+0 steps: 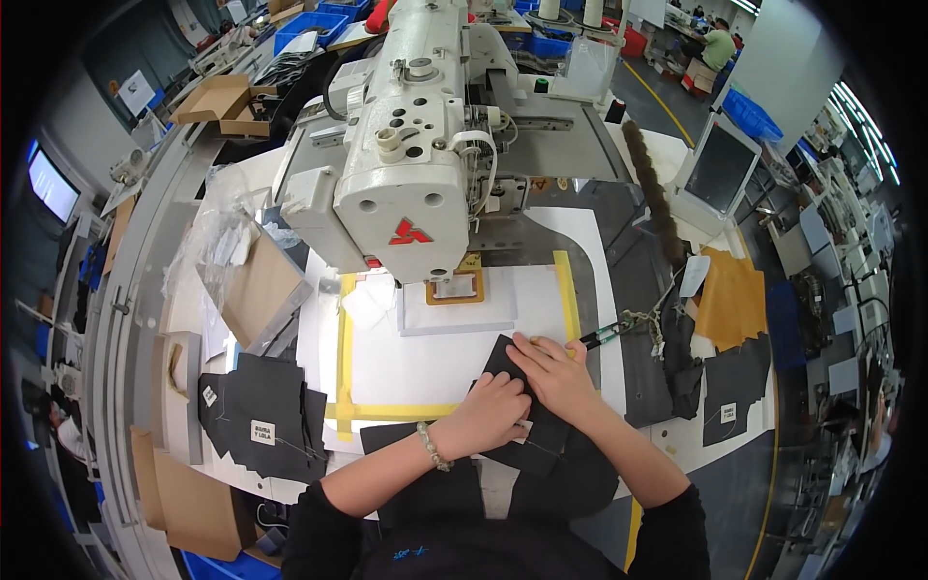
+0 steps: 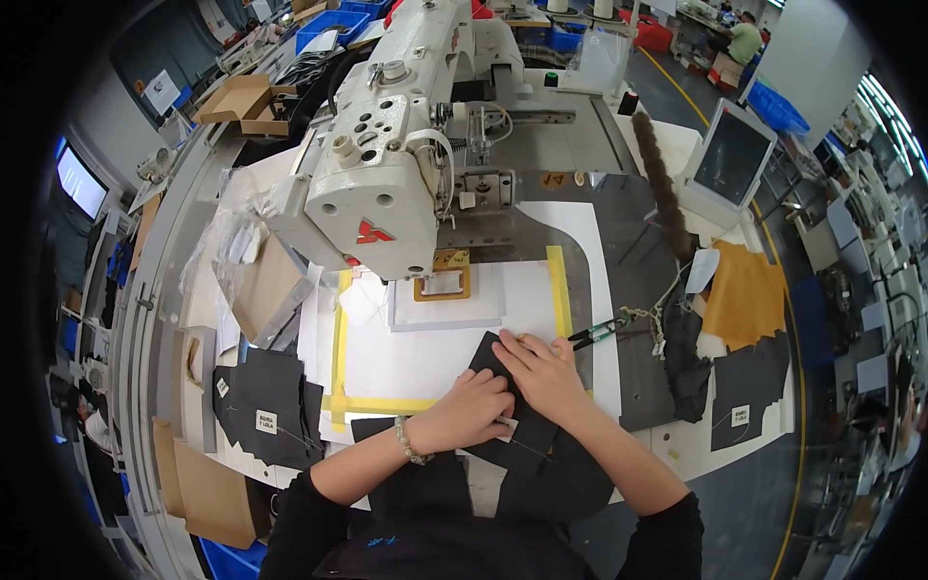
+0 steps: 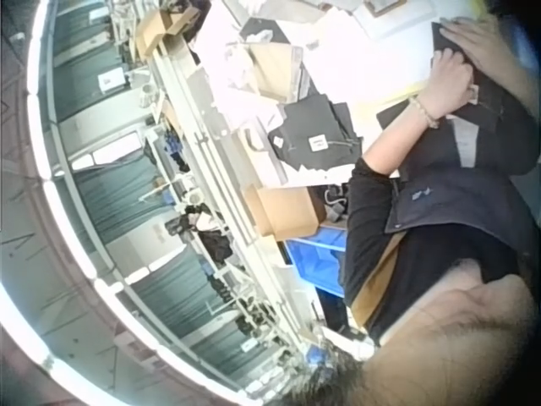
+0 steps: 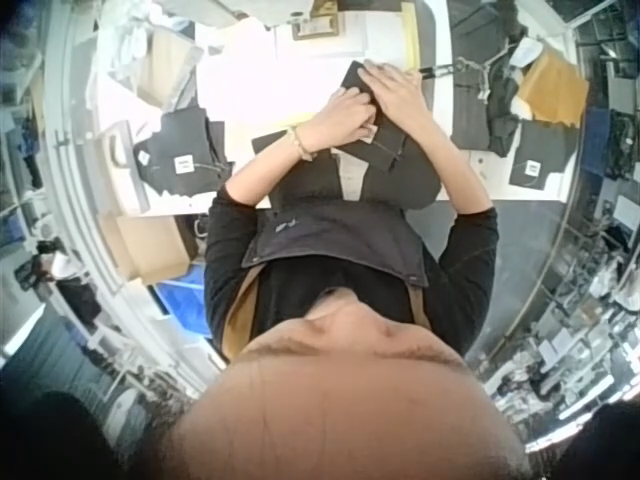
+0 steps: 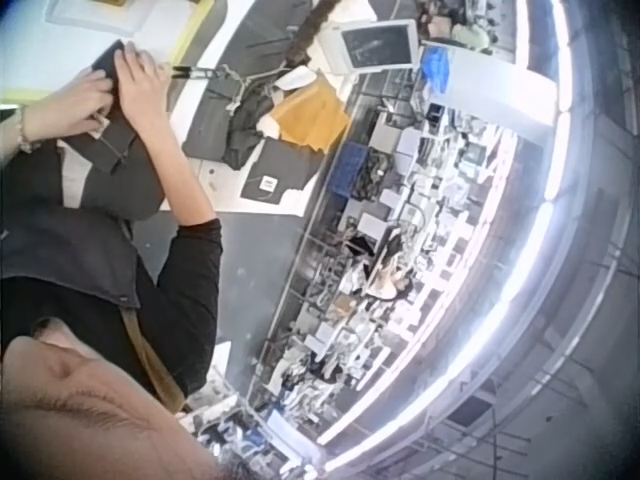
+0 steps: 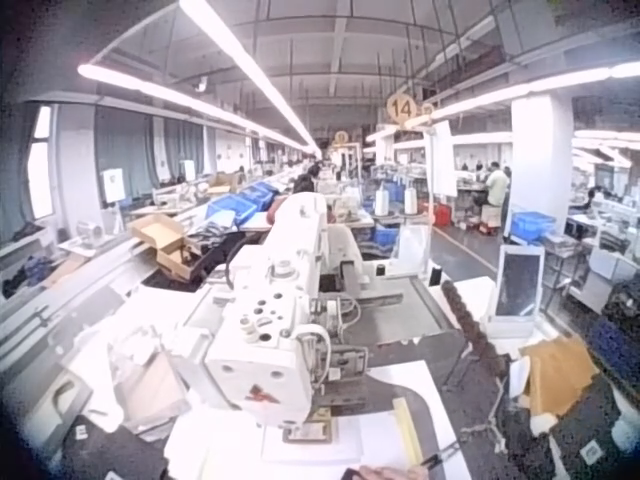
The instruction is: Sewing small identification labels onto black leather components using an industrial sewing machine.
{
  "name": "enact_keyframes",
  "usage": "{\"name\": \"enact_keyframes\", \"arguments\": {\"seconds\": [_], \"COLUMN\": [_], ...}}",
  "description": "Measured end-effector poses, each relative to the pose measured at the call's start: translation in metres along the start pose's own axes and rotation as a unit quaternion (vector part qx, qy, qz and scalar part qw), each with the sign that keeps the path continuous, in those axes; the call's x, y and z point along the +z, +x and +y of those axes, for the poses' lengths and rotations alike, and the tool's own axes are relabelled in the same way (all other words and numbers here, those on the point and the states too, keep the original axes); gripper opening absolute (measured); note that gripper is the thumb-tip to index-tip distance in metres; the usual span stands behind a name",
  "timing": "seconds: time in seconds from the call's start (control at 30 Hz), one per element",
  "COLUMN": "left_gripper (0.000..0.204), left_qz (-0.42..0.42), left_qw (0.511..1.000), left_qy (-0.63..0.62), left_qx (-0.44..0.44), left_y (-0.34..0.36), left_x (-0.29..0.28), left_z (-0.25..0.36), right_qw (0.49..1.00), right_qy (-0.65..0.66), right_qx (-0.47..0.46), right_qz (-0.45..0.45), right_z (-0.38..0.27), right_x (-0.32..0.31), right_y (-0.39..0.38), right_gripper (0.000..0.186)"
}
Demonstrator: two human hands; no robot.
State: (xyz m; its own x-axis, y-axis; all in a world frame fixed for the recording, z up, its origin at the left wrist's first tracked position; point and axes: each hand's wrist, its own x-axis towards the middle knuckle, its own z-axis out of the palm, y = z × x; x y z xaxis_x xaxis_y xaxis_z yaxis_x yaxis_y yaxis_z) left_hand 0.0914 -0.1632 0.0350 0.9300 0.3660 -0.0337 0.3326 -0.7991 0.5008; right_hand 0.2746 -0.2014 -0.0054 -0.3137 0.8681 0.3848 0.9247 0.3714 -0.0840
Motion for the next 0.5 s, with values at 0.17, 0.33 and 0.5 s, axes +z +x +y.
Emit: {"name": "enact_keyframes", "arguments": {"seconds": [0.17,0.33,0.5], "left_gripper": [0.012,0.008,0.016], "left_qz": [0.057,0.149,0.193], "left_qw": [0.995,0.951,0.938], "left_qy": [-0.025,0.177,0.207], "left_qx": [0.084,0.204,0.200], "left_y": [-0.003,-0.017,-0.023], "left_x": [0.012,0.016,0.019], "left_z": [-0.008,-0.009,-0.001], "right_qw": [1.000,1.000,1.000], "right_qy": [0.015,0.022,-0.001], "right_qx": [0.003,0.003,-0.018], "right_qz": [0.001,0.000,0.019], "right_z": [0.001,0.004,0.003], "right_x": [0.002,0.001,0.002], "right_y": [0.000,0.000,0.002], "right_gripper": [0.048,0.048,0.040]}}
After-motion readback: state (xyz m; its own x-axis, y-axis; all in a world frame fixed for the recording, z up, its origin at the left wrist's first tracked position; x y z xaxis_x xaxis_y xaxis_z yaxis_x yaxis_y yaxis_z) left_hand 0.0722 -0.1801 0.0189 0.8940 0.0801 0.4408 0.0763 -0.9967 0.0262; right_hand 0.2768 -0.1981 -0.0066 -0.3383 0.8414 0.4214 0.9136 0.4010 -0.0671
